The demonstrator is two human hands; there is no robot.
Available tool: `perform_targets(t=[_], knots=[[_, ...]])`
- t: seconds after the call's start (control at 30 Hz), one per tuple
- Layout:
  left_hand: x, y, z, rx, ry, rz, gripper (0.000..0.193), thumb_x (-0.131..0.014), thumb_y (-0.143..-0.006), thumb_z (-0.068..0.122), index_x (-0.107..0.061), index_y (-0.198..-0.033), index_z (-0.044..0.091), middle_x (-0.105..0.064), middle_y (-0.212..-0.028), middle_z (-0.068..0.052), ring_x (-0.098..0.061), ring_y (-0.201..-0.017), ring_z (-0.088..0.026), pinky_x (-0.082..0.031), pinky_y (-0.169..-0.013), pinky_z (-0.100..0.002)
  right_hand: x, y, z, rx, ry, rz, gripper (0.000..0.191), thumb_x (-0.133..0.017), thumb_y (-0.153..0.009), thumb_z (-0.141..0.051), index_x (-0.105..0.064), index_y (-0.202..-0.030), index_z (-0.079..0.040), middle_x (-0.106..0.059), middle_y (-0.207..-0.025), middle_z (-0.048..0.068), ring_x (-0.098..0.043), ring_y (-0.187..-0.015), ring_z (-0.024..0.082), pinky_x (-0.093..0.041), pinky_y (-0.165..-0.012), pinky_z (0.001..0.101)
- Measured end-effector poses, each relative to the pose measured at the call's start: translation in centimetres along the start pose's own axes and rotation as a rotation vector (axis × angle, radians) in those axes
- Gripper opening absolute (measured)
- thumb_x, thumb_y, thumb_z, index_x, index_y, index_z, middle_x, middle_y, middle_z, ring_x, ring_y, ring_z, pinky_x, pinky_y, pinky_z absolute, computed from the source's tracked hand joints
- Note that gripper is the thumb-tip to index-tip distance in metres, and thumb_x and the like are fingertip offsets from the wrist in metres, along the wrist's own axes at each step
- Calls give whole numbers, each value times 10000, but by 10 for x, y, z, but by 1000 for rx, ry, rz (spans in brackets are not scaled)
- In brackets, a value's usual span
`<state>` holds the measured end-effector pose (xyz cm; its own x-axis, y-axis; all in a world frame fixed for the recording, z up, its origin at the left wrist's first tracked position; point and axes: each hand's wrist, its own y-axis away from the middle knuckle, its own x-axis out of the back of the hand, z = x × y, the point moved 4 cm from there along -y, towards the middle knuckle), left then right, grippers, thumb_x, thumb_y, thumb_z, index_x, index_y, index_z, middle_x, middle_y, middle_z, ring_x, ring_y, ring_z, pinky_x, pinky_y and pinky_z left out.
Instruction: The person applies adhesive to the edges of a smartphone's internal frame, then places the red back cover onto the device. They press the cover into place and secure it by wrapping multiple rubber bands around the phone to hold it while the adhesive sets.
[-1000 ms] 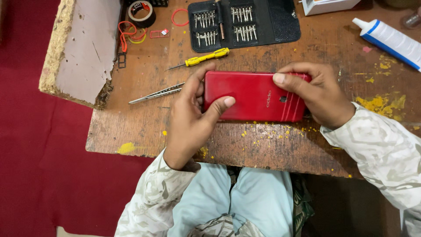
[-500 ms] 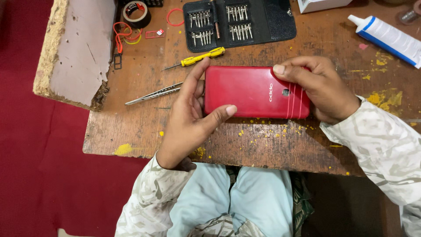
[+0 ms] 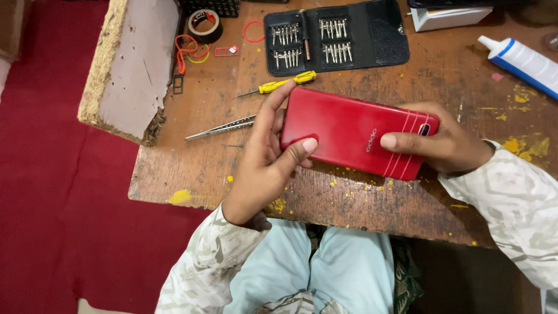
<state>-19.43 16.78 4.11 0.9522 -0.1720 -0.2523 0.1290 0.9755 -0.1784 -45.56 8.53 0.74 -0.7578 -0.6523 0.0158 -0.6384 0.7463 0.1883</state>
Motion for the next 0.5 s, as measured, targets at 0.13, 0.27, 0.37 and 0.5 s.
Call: perform_targets(t=[0.13,0.27,0.37,0.5], knots=[[1,0,6,63,-110,82,711,-654,-987,43,-277,-1588,84,-615,-1290,-90,-647,-914,-83,-558,-679,-232,2,0,8,-60,-87,81,467,-698,-954,-321,-638,-1070,127,-688,-827,212,-709,-735,291,-611,-692,408],[35,-20,34,-268,-757,317,278,-677,-1038,53,-588,-1301,60,-679,-1033,-83,-676,-763,-130,-537,-628,-261,10,-3,6,-93,-322,401,471,-590,-895,-304,-625,-1290,-51,-725,-1044,81,-720,-824,199,-567,-603,353],[67,-60,51,-690,-1304,294,80,-711,-1036,20,-725,-1114,11,-665,-963,-140,-676,-891,-305,-544,-781,-403,9,-10,-4,62,-424,437,424,-605,-1048,-309,-588,-1339,0,-680,-1089,103,-679,-855,215,-559,-640,362],[100,-126,24,-653,-1770,122,43,-705,-850,68,-743,-859,87,-678,-908,-115,-662,-895,-314,-549,-724,-420,7,-15,-6,115,-441,386,454,-617,-1034,-310,-595,-1378,-14,-689,-1119,111,-690,-886,225,-573,-662,370]])
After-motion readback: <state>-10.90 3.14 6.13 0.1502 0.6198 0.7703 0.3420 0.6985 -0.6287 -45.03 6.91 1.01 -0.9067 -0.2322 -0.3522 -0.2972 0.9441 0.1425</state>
